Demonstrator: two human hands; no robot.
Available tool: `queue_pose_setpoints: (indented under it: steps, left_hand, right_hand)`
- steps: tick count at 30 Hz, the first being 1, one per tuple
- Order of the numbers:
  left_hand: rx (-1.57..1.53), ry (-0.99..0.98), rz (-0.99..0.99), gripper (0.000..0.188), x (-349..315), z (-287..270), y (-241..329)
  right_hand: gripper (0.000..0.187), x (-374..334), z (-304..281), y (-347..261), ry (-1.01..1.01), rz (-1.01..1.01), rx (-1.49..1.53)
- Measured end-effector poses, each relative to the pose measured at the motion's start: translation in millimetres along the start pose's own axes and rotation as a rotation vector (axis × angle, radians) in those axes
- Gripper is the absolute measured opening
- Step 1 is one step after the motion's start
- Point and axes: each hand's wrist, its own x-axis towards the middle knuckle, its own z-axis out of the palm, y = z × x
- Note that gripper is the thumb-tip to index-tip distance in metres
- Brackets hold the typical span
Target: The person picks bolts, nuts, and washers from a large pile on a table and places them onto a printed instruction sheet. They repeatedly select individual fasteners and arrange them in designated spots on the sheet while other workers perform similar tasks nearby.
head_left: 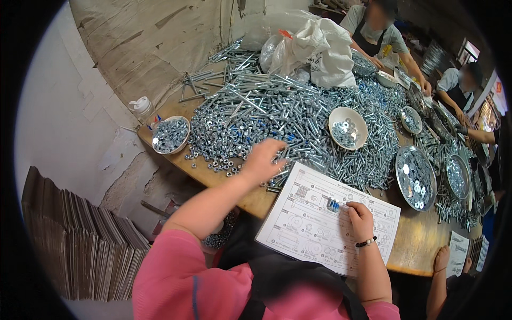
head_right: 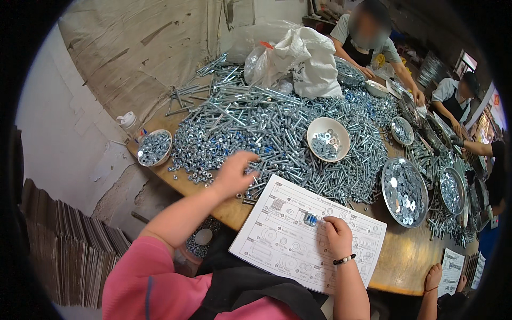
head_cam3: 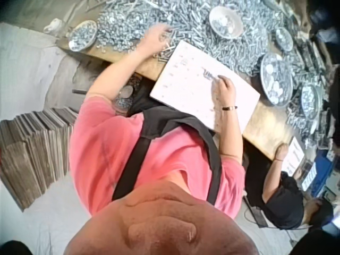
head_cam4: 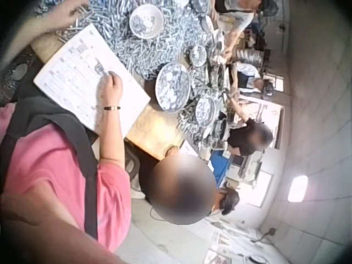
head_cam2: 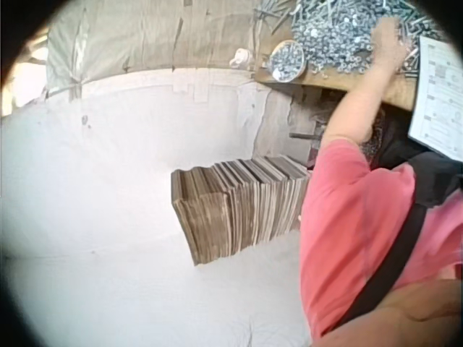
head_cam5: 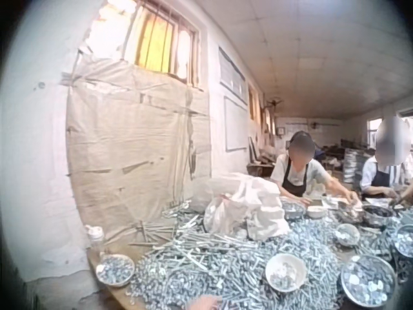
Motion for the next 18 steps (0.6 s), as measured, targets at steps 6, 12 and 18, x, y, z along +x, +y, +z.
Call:
queue_pose_setpoints:
  steps: [6, 12, 18]
  left_hand:
    - [0.457, 0.208, -0.14, 0.05, 42.4, -76.3, -105.8]
    - [0.826, 0.086, 0.002, 0.051, 92.8, -71.1, -137.0]
    - [0.977, -0.147, -0.263, 0.025, 109.3, -45.4, -144.4]
  right_hand:
    - [0.013, 1.2, 0.3, -10.2, 0.002, 0.207, 0.23]
    - [0.013, 1.3, 2.1, -0.7, 0.023, 0.148, 0.164]
    - [0.013, -0.8, 4.1, -6.7, 0.065, 0.144, 0.112]
